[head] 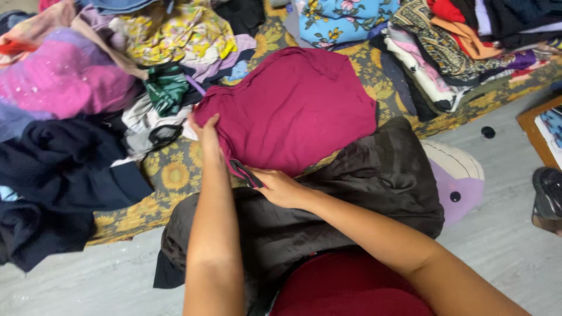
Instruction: Folding various pieces of clothing on a bed.
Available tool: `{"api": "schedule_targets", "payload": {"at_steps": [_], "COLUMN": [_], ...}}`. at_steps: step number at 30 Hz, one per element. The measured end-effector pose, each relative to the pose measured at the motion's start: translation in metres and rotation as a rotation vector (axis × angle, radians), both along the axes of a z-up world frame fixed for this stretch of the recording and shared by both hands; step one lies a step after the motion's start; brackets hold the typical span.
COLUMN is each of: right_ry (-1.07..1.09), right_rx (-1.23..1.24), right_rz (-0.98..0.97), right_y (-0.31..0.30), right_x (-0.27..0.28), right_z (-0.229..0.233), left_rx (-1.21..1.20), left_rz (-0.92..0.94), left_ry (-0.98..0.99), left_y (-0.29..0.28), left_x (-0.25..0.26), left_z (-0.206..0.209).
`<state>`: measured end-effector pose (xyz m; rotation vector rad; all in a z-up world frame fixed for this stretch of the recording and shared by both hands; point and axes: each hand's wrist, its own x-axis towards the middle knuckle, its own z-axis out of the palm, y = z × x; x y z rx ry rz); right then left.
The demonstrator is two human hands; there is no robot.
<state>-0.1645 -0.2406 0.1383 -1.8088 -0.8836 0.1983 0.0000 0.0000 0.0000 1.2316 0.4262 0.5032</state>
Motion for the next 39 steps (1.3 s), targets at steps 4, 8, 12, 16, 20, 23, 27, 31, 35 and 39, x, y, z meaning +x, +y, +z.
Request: {"api": "schedule_targets", "payload": {"at_steps": [4,8,12,16,20,23,27,31,35,39], "right_ry": [0.237,0.456,0.517,0.387,0.478,0.592,0.662,0.197,0.074,-0.295], "right_rx": [-0.103,-0.111,0.257,0.34,0.634,0.675,0.419,0.156,-0.077,-0.53], "right_rz": [-0.025,-0.175,-0.555,-0.921,-1.197,-1.222,-1.268,-1.269,-1.199,-1.01], "right_y": [-0.004,-0.012,-0.057,-0.14,-0.195,-0.194,-0.179,-0.187,-0.193,-0.167], "right_x": [0.009,0.026,0.042,0.063,0.078,0.08,0.084,0.089,0.086,0.061], "right_z": [-0.004,-0.042,-0.054,-0.082,-0.104,-0.09,-0.072,-0.084,-0.087,-0.057], "left_rx": [-0.066,0.276,0.844,0.917,0.609,0.862,1.216,1.336,1.575,1.703], "left_rz": [0.067,0.103,-0.018,-0.278,-0.815,-0.801,-0.789,-0.933,-1.06,-0.898], "left_ry": [0.096,0.015,-0.106,-0.425,-0.354,-0.336,-0.206,-0.196,-0.16,-0.272], "left_y": [0.004,0.011,-0.049,-0.175,-0.243,-0.239,-0.218,-0.201,-0.193,-0.188], "left_x": [0.002,0.046,0.114,0.118,0.064,0.021,-0.045,-0.102,-0.12,-0.111], "left_z": [0.035,0.022,0.054,0.135,0.156,0.122,0.076,0.099,0.086,0.048]}}
